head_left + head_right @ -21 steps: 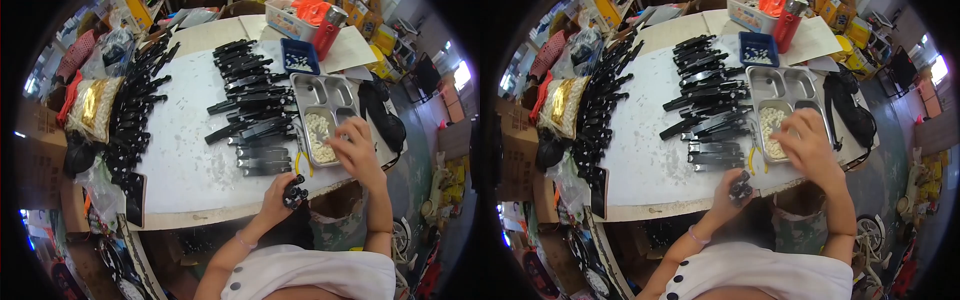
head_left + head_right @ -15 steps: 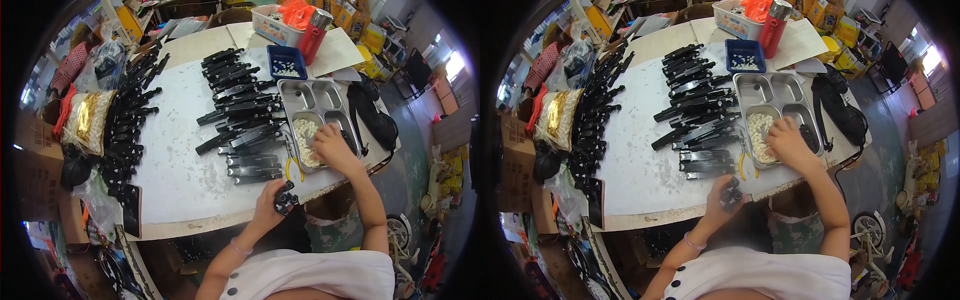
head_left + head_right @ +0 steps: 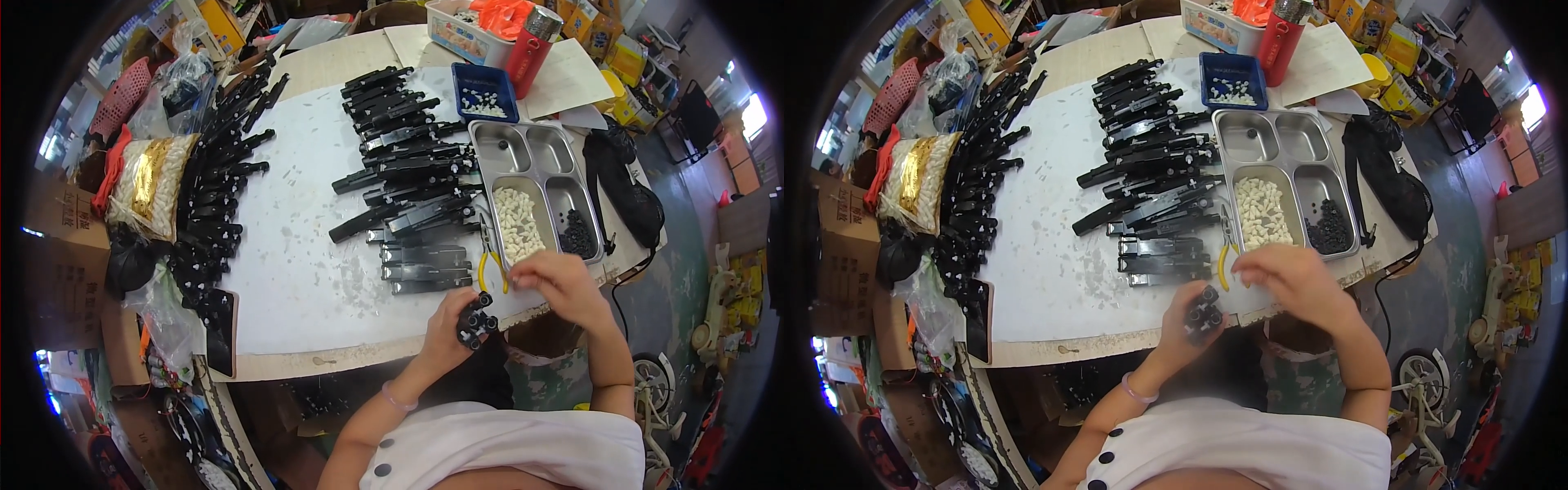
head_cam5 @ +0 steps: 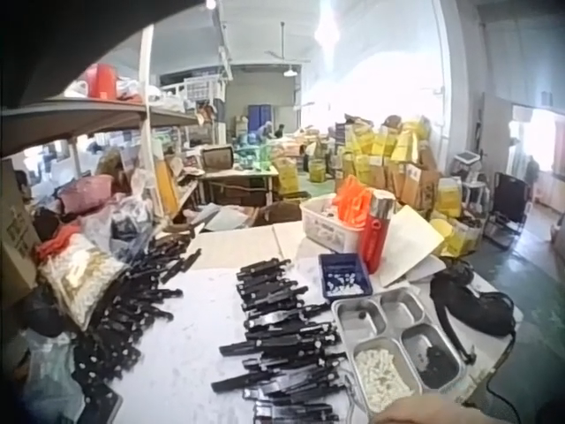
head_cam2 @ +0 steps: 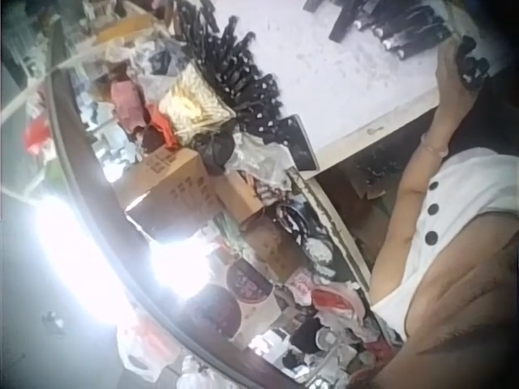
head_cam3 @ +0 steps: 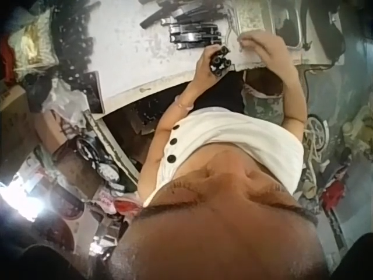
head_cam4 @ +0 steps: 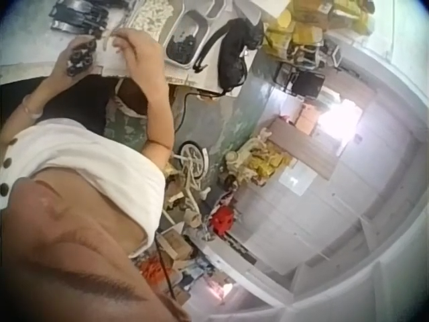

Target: Assembling small black plastic components using hand tools at a workbench.

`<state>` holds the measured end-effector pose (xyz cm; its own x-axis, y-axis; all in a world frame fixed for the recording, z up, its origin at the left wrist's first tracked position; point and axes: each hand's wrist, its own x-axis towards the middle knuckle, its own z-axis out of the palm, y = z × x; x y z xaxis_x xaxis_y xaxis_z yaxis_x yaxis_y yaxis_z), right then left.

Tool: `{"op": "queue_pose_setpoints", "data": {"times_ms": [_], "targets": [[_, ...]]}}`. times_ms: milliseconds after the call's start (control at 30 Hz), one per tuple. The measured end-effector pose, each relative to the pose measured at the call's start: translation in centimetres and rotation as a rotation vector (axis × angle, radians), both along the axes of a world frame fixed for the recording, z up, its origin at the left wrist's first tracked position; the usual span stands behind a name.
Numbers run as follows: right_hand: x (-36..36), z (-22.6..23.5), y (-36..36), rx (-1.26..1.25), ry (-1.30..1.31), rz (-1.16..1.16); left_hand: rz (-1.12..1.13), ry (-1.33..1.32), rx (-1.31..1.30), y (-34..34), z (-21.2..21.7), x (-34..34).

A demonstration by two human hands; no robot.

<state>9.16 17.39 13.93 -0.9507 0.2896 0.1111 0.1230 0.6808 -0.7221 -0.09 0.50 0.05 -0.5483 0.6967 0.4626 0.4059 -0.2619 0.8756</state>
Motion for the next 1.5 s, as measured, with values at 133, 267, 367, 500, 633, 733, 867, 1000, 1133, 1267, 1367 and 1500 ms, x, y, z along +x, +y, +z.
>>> {"op": "queue_pose_setpoints", "data": {"times_ms": [133,267,367,500,633,733,867,1000,1133,1267,1367,1500], "targets": [[0.0,0.8,-2.6,-0.073,0.062,-0.004,-0.006,-0.021,-0.010,0.0,0.0,0.1],[-0.9,-0.4,-3.1,0.032,0.227,-0.031,-0.005,-0.031,-0.004,0.1,-0.4,0.3],[-1.5,-0.8,-2.8,0.073,0.327,0.113,-0.014,-0.044,0.000,0.1,-0.5,0.3],[-2.0,-1.4,-2.7,0.041,0.296,0.143,-0.028,-0.031,-0.031,-0.1,-0.2,0.2],[-2.2,-1.7,-2.1,-0.048,0.222,0.182,-0.025,-0.035,0.003,0.0,0.0,0.0],[-1.8,-0.7,-1.9,0.063,0.188,0.229,-0.077,-0.064,-0.039,0.0,-0.2,0.1],[-1.1,1.9,-1.6,0.350,0.100,0.344,-0.074,0.062,0.018,0.3,0.1,-0.1],[-1.6,4.1,-2.7,0.783,-0.192,0.490,-0.063,0.148,-0.023,-0.1,0.1,-0.2],[-0.9,4.4,-4.1,1.009,-0.307,0.498,-0.085,0.195,-0.008,0.1,1.0,-0.4],[-1.2,3.7,-4.5,1.155,-0.139,0.513,-0.122,0.159,-0.035,-0.3,1.0,-0.5],[-0.8,2.6,-4.8,1.183,-0.091,0.469,-0.142,0.147,-0.018,-0.1,1.0,-0.5],[-1.5,3.3,-5.0,1.190,-0.127,0.483,-0.098,0.166,-0.002,-0.1,0.6,-0.3]]}}
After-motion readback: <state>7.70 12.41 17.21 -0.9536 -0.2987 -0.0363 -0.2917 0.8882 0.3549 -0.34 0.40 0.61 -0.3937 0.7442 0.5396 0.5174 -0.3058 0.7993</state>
